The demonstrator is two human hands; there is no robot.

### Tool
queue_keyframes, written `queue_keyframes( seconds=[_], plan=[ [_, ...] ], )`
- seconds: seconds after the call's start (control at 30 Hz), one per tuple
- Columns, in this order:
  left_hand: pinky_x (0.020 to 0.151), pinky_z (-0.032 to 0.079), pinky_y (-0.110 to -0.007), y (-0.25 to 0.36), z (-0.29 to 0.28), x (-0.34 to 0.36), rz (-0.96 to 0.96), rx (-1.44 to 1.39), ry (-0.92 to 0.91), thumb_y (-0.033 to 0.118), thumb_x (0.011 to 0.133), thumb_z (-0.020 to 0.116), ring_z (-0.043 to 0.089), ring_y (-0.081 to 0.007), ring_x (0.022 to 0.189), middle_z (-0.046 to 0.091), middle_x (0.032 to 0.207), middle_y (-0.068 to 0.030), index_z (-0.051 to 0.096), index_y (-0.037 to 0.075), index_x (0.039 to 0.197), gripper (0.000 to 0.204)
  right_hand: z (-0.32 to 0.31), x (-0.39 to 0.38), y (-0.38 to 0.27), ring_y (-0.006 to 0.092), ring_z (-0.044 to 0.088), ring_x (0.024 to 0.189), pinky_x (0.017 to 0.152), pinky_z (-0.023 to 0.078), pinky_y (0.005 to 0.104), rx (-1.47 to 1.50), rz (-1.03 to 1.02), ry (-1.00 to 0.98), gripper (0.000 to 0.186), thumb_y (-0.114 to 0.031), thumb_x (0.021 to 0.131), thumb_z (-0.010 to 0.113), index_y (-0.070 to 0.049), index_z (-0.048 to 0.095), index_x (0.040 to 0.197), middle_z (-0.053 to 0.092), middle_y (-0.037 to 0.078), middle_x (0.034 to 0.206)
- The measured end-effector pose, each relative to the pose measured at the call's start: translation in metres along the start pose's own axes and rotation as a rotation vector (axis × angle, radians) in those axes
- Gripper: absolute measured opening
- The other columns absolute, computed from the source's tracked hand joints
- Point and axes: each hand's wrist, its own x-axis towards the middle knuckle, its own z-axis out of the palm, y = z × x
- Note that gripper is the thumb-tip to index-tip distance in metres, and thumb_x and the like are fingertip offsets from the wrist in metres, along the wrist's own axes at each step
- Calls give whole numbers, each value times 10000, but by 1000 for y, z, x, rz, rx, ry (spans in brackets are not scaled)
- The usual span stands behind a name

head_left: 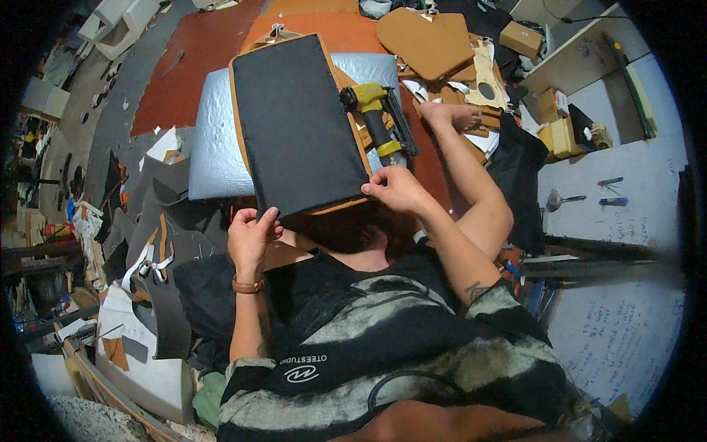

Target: The person staples black fabric onto a wooden seat cushion frame using a staple gun, then cuts a circular hole in the fabric with a utility knife, and finally trims excess fabric with scissors.

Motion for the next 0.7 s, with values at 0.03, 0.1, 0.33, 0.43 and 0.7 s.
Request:
queue_keyframes(
  seconds=[0.03,0.1,0.33,0.43,0.7],
  plan=[
    [623,607,-312,-6,-2,4,23,6,-4,176,909,847,732,-207,653,746,800,-113,557,20,1048,358,0,1,1,183,663,692,691,542,378,8,5,-12,300,-308,888,807,-24,743,816,705,95,724],
    [709,602,-377,-6,-2,7,92,221,34,237,888,862,735,-272,756,745,874,-155,555,-14,1132,465,1,6,3,191,668,693,694,544,378,-25,2,-19,300,-309,880,811,-25,742,811,711,103,730],
    [1237,210,-623,51,54,19,1042,1088,171,541,786,857,181,-497,1566,241,1691,-276,318,53,1629,1114,-4,6,3,213,683,699,710,551,386,-49,34,-27,324,-331,858,824,-23,744,797,726,125,751],
    [1225,156,-709,60,94,11,937,1297,-256,552,775,854,106,-482,1596,168,1724,-251,325,82,1633,1112,-3,6,-3,219,696,727,734,555,397,-76,40,-42,313,-332,869,819,-29,759,819,736,142,775],
    [1215,188,-704,-25,87,-3,1097,1331,-146,105,931,630,327,-367,1562,358,1685,-158,505,331,1550,670,-37,24,-5,274,735,921,842,572,416,-205,-18,464,454,-368,929,764,-16,710,1210,753,191,1032]
  ],
)
